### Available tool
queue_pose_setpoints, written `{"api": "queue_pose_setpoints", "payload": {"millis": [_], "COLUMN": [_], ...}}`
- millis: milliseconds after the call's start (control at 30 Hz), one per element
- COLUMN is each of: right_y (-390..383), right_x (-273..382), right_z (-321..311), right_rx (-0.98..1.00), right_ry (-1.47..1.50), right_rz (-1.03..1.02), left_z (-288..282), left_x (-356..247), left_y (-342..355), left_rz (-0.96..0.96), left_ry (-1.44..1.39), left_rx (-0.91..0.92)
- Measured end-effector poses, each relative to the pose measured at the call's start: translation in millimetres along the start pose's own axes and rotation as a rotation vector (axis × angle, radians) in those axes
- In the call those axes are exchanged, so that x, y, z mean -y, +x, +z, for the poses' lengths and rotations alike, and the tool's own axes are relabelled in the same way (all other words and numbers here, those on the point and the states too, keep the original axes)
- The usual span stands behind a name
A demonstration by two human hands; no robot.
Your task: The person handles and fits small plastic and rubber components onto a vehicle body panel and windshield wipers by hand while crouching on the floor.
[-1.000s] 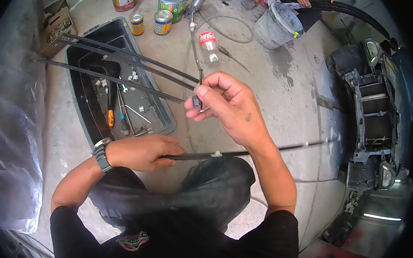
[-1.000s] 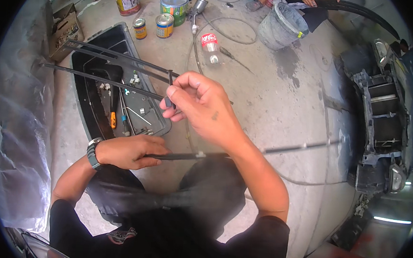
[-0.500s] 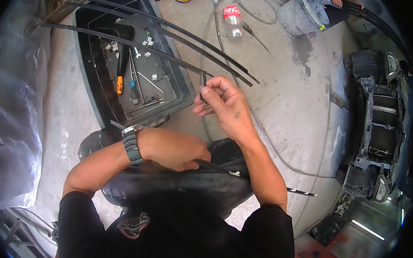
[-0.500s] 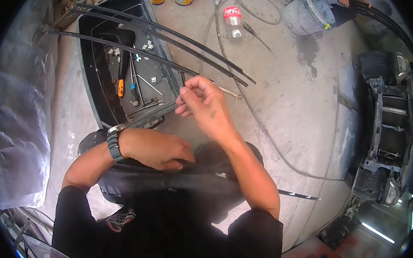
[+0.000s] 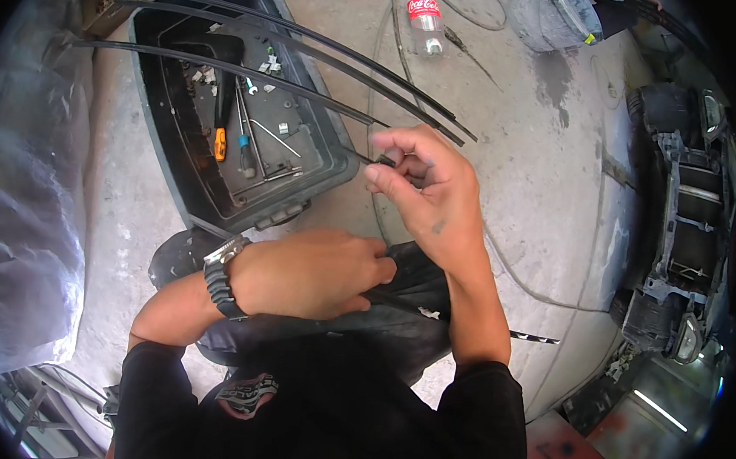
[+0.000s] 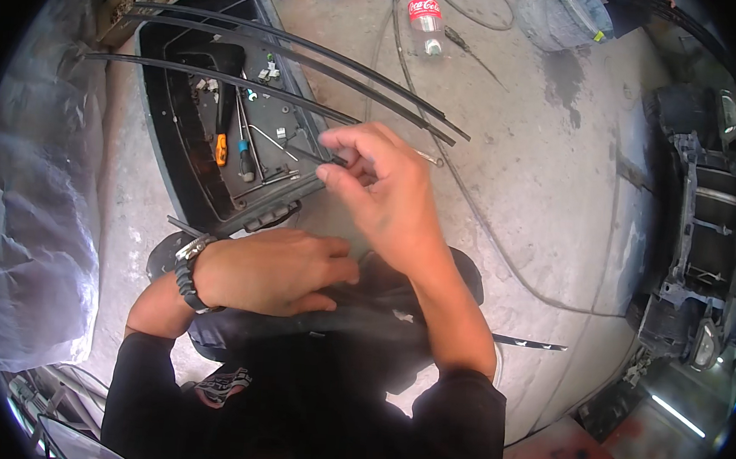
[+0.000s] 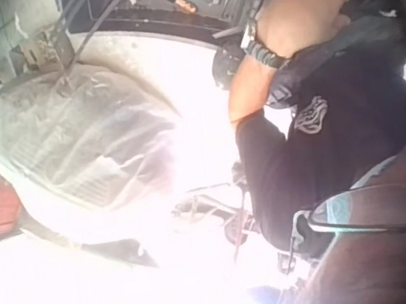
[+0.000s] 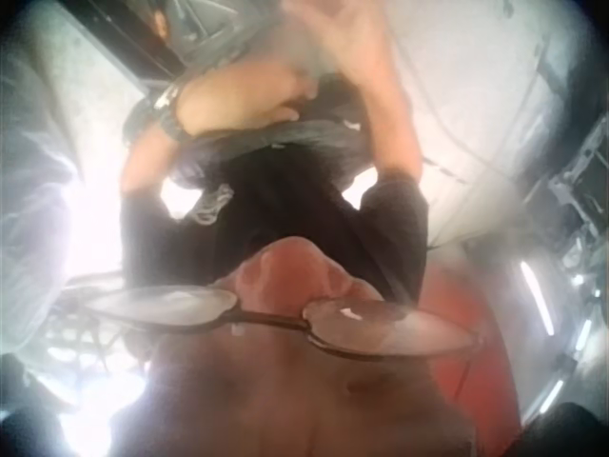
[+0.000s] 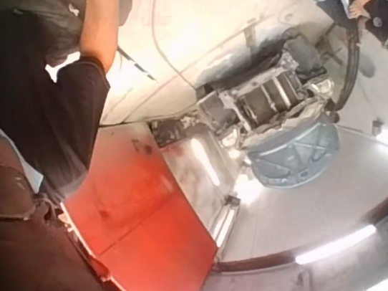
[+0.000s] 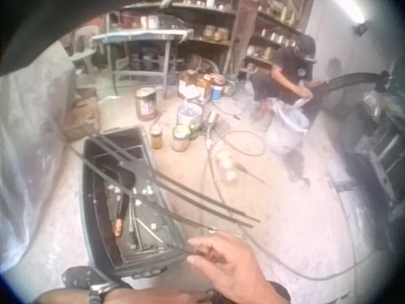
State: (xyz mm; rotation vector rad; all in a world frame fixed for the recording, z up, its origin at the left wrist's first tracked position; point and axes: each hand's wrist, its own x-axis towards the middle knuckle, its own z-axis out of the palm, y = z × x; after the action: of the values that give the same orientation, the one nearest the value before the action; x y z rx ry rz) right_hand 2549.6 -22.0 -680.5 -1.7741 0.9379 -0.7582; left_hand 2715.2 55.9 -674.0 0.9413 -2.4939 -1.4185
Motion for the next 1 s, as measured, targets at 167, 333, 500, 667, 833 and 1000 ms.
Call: {"api": "queue_pose_setpoints", "payload": {"millis": [167,333,500,667,833,1000], "right_y": [-1.2,0.3,4.9,7.6,8.0,9.3], "right_x": [3.2,3.9,7.6,12.9,-4.9,4.7], "right_z": [8.5,8.4,4.6,11.8,13.3,18.5], "right_rx": [-0.048,-0.067,-0.036,-0.046,-0.102,-0.141], "right_ry": [-0.111,-0.133,-0.2,-0.163,-0.14,-0.036], "right_rz": [-0.08,-0.138,-0.217,-0.214,-0.175,-0.106], "left_z": [-7.8,-13.4,-22.0,-16.6,27.3,85.8], "left_x": [-10.0,-16.6,-27.5,-29.5,-32.6,-25.2], "left_y": [-9.2,-21.9,-36.2,-42.2,-54.0,-77.2], "left_rz": [-0.024,0.035,0.106,0.28,0.605,0.336], "left_ry": [0.013,0.015,-0.024,0.13,-0.239,-0.656], "left_rx": [-0.035,-0.194,-0.442,-0.738,-1.768,-2.063]}}
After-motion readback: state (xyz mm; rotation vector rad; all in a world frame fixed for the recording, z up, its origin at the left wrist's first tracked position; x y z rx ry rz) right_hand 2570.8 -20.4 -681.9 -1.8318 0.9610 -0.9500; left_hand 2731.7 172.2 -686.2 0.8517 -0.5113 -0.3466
